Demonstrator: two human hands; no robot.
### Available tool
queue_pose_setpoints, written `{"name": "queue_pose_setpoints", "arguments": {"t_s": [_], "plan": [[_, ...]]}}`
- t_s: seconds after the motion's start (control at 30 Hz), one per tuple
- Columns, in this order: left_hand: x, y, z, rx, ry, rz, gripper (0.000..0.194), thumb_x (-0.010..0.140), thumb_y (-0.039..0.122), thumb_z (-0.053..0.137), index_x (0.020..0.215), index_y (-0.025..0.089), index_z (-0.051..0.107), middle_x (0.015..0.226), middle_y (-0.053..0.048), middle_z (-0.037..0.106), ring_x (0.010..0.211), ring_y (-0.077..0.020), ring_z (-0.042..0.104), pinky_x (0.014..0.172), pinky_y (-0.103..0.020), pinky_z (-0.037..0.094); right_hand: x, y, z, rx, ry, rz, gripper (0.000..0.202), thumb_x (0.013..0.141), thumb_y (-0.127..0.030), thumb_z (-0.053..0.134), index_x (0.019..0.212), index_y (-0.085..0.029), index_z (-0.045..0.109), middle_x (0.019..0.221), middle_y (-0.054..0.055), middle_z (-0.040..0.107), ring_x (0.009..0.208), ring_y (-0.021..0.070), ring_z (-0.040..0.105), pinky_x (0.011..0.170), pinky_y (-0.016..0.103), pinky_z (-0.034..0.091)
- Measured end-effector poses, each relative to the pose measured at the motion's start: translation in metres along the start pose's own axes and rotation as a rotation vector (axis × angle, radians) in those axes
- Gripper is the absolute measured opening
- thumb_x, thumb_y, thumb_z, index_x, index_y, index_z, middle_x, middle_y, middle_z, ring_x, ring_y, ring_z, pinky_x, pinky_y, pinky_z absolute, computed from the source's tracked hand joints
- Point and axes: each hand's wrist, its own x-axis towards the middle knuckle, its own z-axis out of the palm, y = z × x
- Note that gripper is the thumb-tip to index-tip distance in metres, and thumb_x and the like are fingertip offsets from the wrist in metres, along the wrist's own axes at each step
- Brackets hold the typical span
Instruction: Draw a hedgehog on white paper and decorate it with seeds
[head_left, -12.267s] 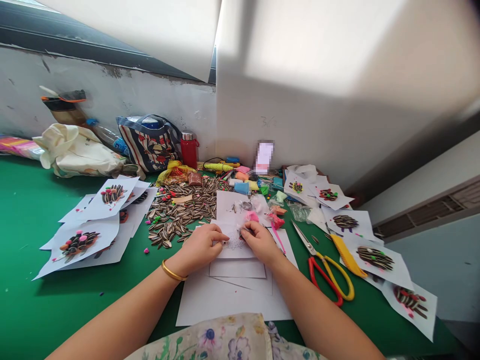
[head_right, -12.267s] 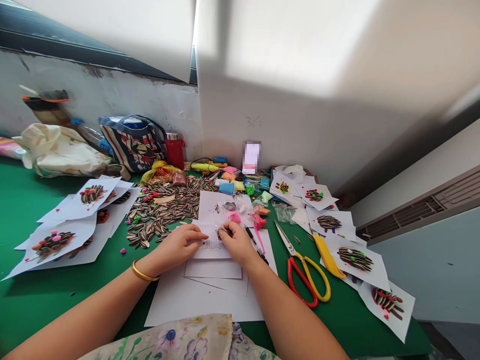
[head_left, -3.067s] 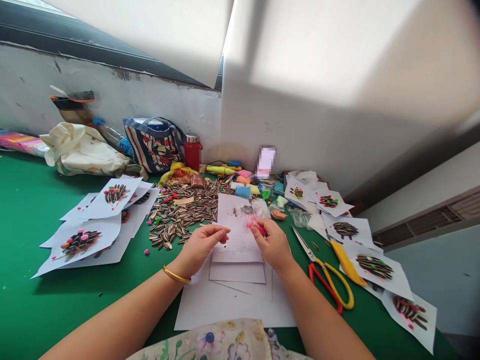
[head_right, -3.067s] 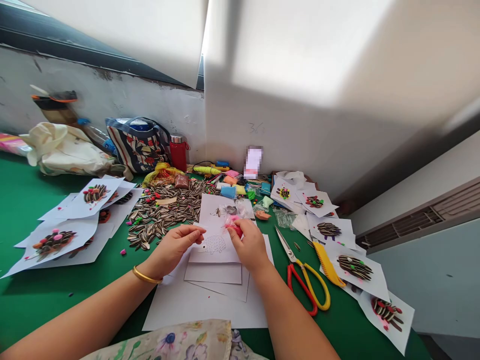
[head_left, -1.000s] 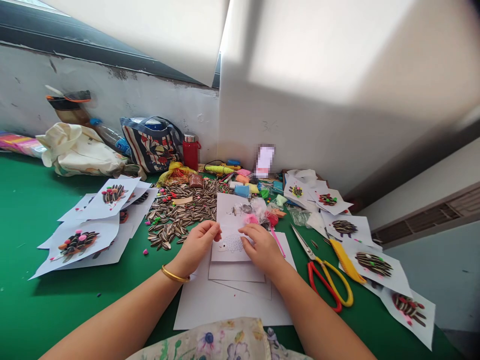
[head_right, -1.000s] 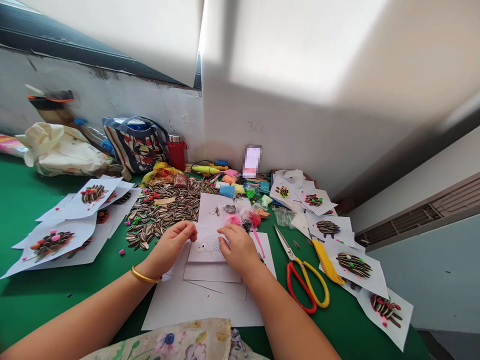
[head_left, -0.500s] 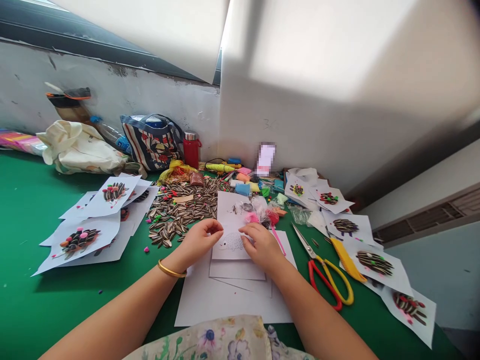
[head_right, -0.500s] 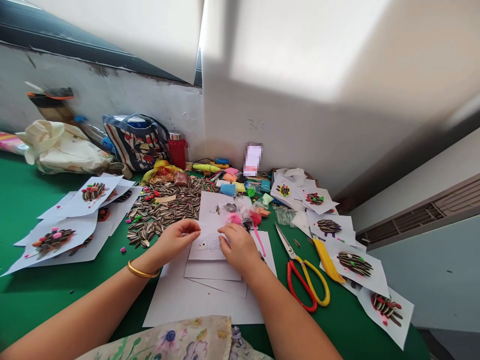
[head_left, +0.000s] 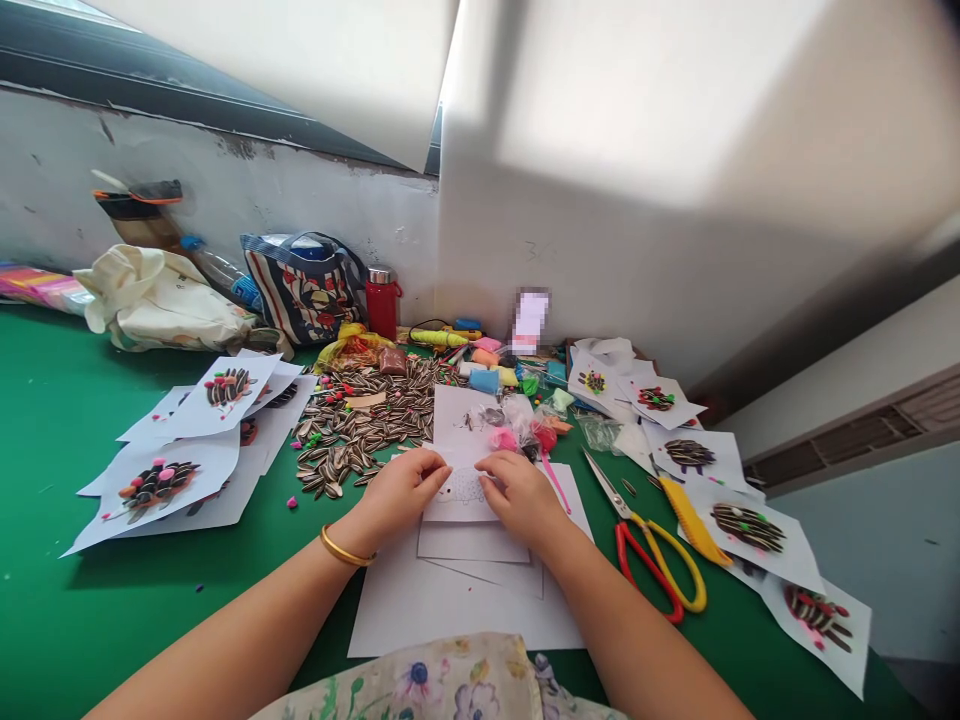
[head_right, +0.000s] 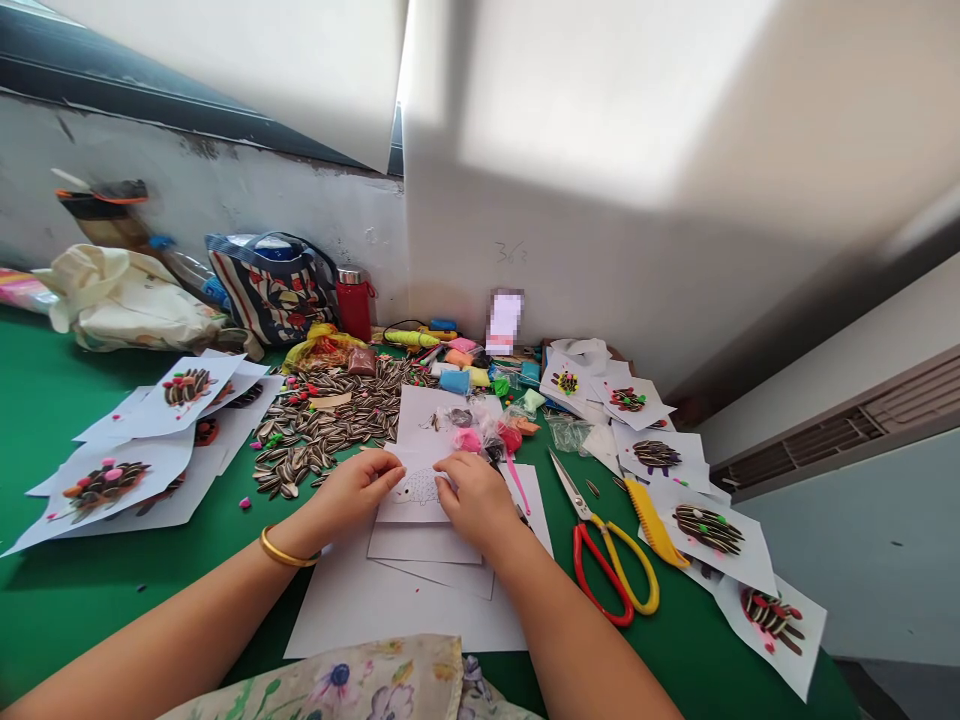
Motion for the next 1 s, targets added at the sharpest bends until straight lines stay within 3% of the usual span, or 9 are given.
{"name": "queue_pose_setpoints", "arguments": {"t_s": [0.2, 0.4, 0.57, 0.77, 1.0], "plan": [[-0.0006, -0.0021, 0.0008, -0.024, 0.035, 0.002, 0.012, 0.084, 0.032, 0.059, 0.083, 0.021, 0.063, 0.082, -0.001, 0.065, 0.078, -0.0179, 0.058, 0.070, -0.029, 0.044, 0.0007, -0.0023, -0.0012, 0.002, -0.011, 0.020, 0.020, 0.088, -0.016, 0.056, 0.103, -0.022, 0.068, 0.103, 0.007, 0.068, 0.097, 0.0212, 0.062, 0.086, 0.035, 0.050], [-0.0005, -0.0053, 0.0026, -0.015, 0.048, 0.016, 0.025, 0.090, 0.040, 0.053, 0.076, 0.020, 0.060, 0.075, 0.000, 0.062, 0.073, -0.0173, 0.056, 0.068, -0.030, 0.043, 0.0006, -0.0021, -0.0009, -0.001, -0.018, 0.022, 0.020, 0.088, -0.017, 0.056, 0.103, -0.021, 0.069, 0.102, 0.007, 0.068, 0.096, 0.0207, 0.062, 0.086, 0.035, 0.050], [-0.0002, -0.0064, 0.0039, -0.076, 0.072, 0.044, 0.013, 0.085, 0.032, 0.059, 0.084, 0.020, 0.063, 0.083, -0.002, 0.065, 0.078, -0.0177, 0.059, 0.073, -0.030, 0.045, 0.0011, -0.0023, -0.0008, -0.006, -0.025, 0.036, 0.020, 0.088, -0.016, 0.057, 0.103, -0.021, 0.069, 0.103, 0.007, 0.068, 0.098, 0.0206, 0.062, 0.087, 0.034, 0.050], [-0.0002, -0.0021, 0.0013, -0.048, 0.070, 0.044, 0.026, 0.092, 0.040, 0.049, 0.081, 0.020, 0.063, 0.080, -0.002, 0.064, 0.077, -0.0181, 0.059, 0.071, -0.031, 0.045, 0.0017, -0.0014, -0.0016, -0.001, -0.027, 0.035, 0.020, 0.088, -0.016, 0.055, 0.103, -0.021, 0.069, 0.103, 0.007, 0.068, 0.097, 0.0208, 0.062, 0.087, 0.034, 0.050], [0.0006, -0.0059, 0.0034, -0.094, 0.109, 0.053, 0.013, 0.086, 0.030, 0.056, 0.088, 0.020, 0.064, 0.086, -0.003, 0.066, 0.081, -0.0179, 0.060, 0.076, -0.030, 0.047, 0.0007, 0.0001, -0.0004, -0.007, -0.019, 0.024, 0.020, 0.088, -0.017, 0.056, 0.104, -0.021, 0.069, 0.104, 0.007, 0.069, 0.098, 0.0214, 0.061, 0.087, 0.035, 0.050]]}}
